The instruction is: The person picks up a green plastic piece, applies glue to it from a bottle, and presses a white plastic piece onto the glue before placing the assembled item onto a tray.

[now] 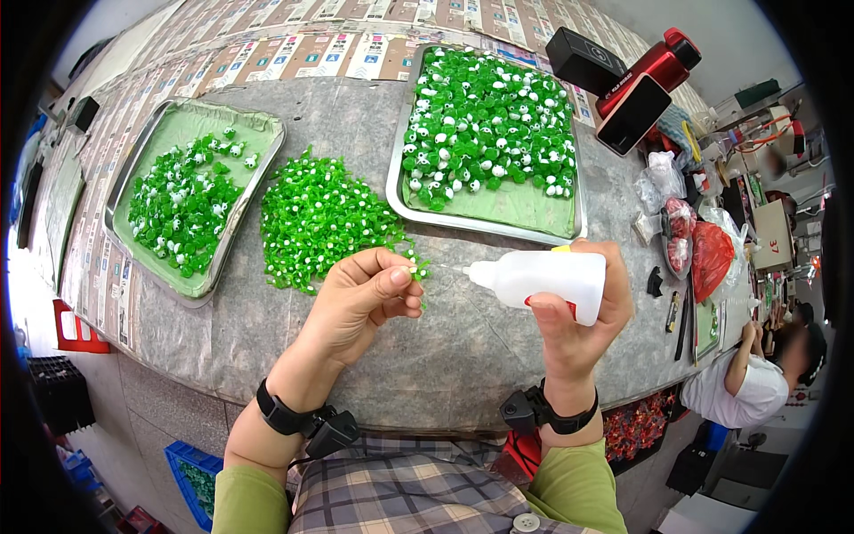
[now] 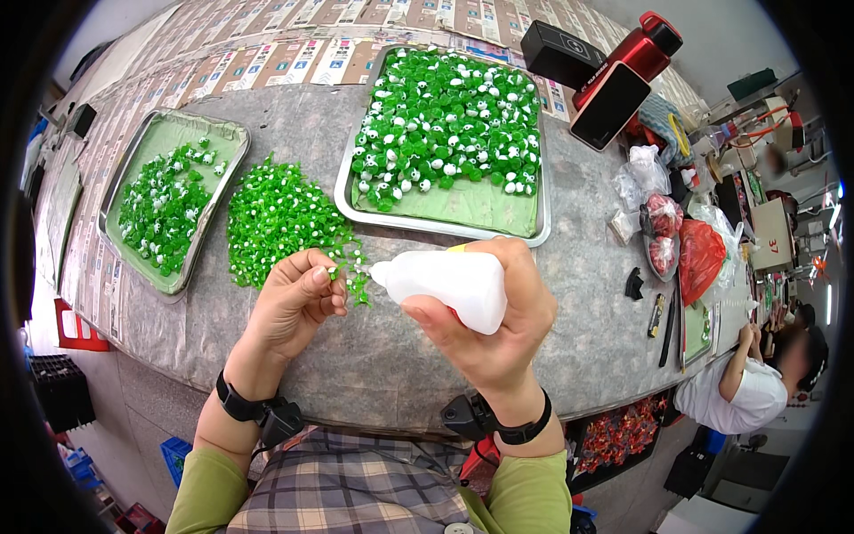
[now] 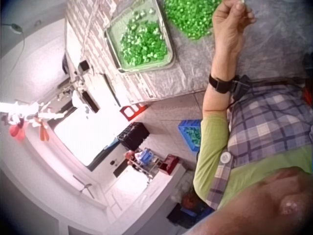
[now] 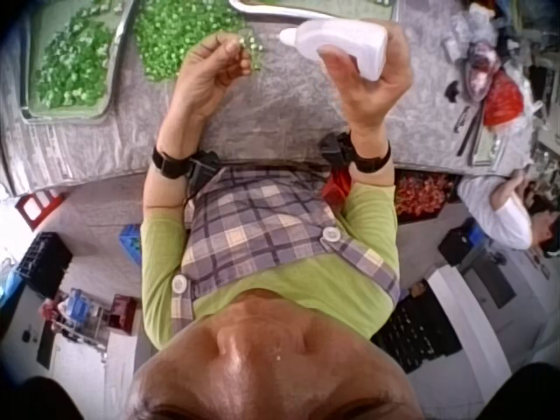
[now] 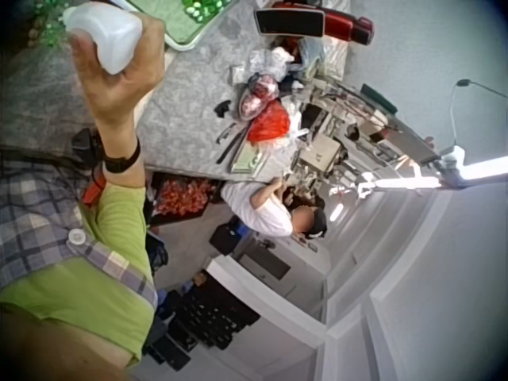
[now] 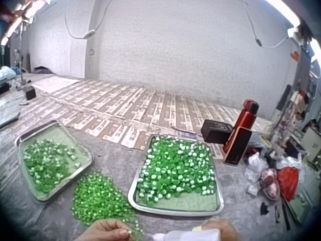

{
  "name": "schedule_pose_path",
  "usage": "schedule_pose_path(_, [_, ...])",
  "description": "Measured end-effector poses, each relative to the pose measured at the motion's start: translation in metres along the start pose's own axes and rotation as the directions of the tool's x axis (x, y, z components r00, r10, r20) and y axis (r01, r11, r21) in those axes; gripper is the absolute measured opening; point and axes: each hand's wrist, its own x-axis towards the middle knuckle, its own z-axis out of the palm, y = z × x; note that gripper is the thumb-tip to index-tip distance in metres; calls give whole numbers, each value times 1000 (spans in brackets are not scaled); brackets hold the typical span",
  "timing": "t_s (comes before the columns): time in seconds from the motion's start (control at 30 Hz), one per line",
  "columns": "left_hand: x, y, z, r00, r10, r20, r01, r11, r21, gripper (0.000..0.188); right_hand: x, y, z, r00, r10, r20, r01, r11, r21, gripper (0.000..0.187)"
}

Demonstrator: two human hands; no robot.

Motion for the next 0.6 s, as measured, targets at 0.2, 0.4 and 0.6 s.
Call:
schedule_pose_path(0.2, [0, 0, 1, 999, 48, -18, -48, 998, 30, 10, 2, -1, 0, 998, -56, -26, 56, 998, 7, 35])
schedule_pose_path(0.4, [-1, -1, 5, 971, 222, -90, -208, 968, 137, 13, 0, -2, -1, 999, -44, -3, 44, 999, 5, 33])
schedule_pose_path(0.6, [-1, -1, 6, 963, 256, -86, -240, 957, 162, 13, -1, 0, 1, 1000, 16, 20, -16, 1000, 25, 34])
